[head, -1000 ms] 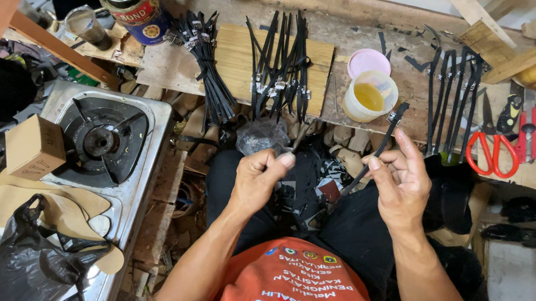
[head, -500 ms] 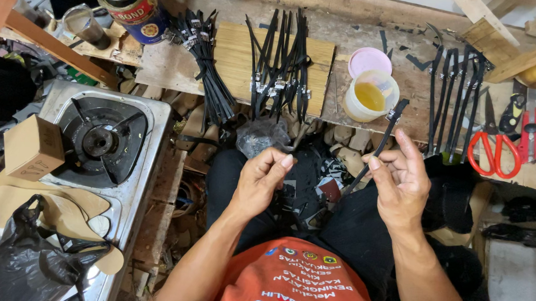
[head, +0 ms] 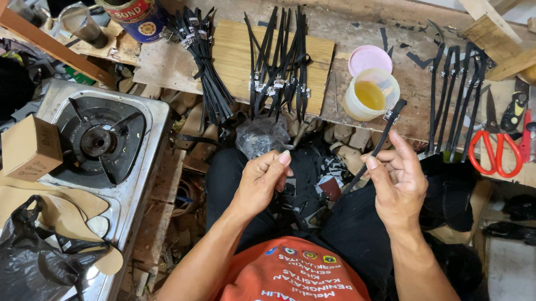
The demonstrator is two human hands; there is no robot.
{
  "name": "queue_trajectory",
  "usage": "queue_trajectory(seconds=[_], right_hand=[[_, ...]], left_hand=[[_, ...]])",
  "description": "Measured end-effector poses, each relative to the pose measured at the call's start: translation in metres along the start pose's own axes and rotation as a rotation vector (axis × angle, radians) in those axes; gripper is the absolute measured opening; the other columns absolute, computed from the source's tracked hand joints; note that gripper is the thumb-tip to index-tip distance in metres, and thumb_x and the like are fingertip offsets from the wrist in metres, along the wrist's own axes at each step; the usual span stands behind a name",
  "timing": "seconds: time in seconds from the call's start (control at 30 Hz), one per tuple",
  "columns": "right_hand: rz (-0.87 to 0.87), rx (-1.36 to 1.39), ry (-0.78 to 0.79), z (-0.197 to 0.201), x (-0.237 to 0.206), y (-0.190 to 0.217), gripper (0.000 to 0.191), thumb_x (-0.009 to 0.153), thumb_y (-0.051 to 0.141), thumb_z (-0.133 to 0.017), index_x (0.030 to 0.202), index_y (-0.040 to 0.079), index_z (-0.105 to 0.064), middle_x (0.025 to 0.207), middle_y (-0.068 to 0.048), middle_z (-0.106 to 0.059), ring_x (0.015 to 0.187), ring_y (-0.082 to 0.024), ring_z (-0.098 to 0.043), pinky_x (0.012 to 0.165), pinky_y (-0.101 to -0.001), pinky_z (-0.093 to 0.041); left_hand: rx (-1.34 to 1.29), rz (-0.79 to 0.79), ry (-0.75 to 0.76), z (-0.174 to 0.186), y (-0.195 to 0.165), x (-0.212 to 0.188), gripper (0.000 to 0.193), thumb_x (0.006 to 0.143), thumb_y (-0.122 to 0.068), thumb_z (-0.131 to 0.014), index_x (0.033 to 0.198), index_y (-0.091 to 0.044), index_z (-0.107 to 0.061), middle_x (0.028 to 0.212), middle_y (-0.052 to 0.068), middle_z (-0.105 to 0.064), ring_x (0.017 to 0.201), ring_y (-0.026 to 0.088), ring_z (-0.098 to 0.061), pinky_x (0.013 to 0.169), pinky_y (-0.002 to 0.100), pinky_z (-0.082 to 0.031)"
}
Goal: The person assembles black cable ties by inserting a metal clip onto each tie, dipping the clip into a small container of yellow liquid, and then placing the finished tie on the table. The person repeats this process for multiple ties throughout the clip.
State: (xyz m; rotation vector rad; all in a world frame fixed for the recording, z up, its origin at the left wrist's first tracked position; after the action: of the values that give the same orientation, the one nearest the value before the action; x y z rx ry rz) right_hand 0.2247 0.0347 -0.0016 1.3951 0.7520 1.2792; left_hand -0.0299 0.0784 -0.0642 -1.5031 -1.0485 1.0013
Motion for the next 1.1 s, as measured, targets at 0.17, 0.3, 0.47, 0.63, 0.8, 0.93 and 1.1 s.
queue_trajectory(seconds=[0.17,0.3,0.47,0.63,0.8,0.93,1.1], right_hand=[[0.012,0.056,-0.029,0.005,-0.001,0.002,0.057,0.102,0.0,-0.067,0.154,-0.002,-0.044,0.105,-0.015,-0.072,0.084,-0.012,-0.067,0.077,-0.0252,-0.057],[0.015,0.059,-0.05,0.009,0.001,0.005,0.056,0.102,0.0,-0.067,0.154,-0.002,-0.044,0.105,-0.015,-0.072,0.084,-0.012,-0.067,0.077,-0.0247,-0.057],[0.018,0.063,-0.065,0.01,0.001,0.01,0.055,0.102,0.0,-0.066,0.153,-0.004,-0.045,0.105,-0.015,-0.072,0.085,-0.012,-0.067,0.078,-0.0245,-0.057],[0.017,0.056,-0.062,0.009,0.001,0.013,0.055,0.102,0.0,-0.066,0.153,-0.004,-0.045,0.106,-0.015,-0.071,0.085,-0.012,-0.067,0.077,-0.0244,-0.057],[0.046,0.051,-0.017,-0.005,0.001,0.019,0.054,0.102,0.0,-0.065,0.153,-0.003,-0.044,0.105,-0.015,-0.071,0.084,-0.012,-0.068,0.076,-0.0235,-0.056],[0.026,0.091,0.025,-0.023,0.001,0.021,0.055,0.101,0.0,-0.066,0.152,-0.003,-0.045,0.104,-0.015,-0.071,0.084,-0.012,-0.067,0.075,-0.0237,-0.056],[-0.025,0.152,0.073,-0.032,0.005,0.017,0.056,0.1,0.002,-0.065,0.152,-0.003,-0.043,0.104,-0.013,-0.072,0.085,-0.011,-0.069,0.076,-0.0237,-0.057]], left_hand=[[-0.033,0.009,0.0,0.0,0.002,0.001,0.044,0.105,-0.038,-0.056,0.079,-0.004,-0.063,0.059,-0.001,-0.055,0.054,0.007,-0.05,0.052,0.025,-0.041],[-0.05,0.012,0.008,-0.001,0.002,0.002,0.043,0.105,-0.038,-0.057,0.079,-0.004,-0.063,0.059,-0.001,-0.055,0.055,0.007,-0.05,0.052,0.025,-0.041],[-0.03,0.015,0.002,-0.001,0.0,0.001,0.043,0.105,-0.038,-0.057,0.08,-0.004,-0.065,0.06,-0.001,-0.056,0.055,0.007,-0.051,0.052,0.025,-0.041],[-0.065,0.0,0.018,-0.004,-0.004,0.0,0.042,0.106,-0.036,-0.058,0.081,-0.004,-0.065,0.062,-0.001,-0.056,0.056,0.006,-0.05,0.053,0.024,-0.041],[0.0,-0.023,0.065,-0.02,-0.015,-0.003,0.038,0.106,-0.032,-0.058,0.081,-0.004,-0.065,0.063,-0.002,-0.057,0.058,0.005,-0.05,0.054,0.024,-0.041],[0.138,-0.091,0.144,-0.04,-0.035,-0.008,0.036,0.105,-0.03,-0.061,0.082,-0.003,-0.065,0.066,0.0,-0.057,0.062,0.006,-0.049,0.056,0.026,-0.042],[0.25,-0.229,0.203,-0.052,-0.059,-0.012,0.035,0.105,-0.03,-0.06,0.087,-0.001,-0.07,0.081,0.003,-0.065,0.075,0.01,-0.061,0.07,0.031,-0.051]])
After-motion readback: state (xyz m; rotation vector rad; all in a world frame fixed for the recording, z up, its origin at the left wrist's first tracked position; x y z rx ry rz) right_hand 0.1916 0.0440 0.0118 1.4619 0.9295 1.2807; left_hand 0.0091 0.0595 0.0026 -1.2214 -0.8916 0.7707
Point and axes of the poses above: each hand's wrist, its own x-axis towards the middle knuckle, its own z-axis out of the back of the hand, y = z × x, the point moved 8 cm from there along x, towards the middle knuckle
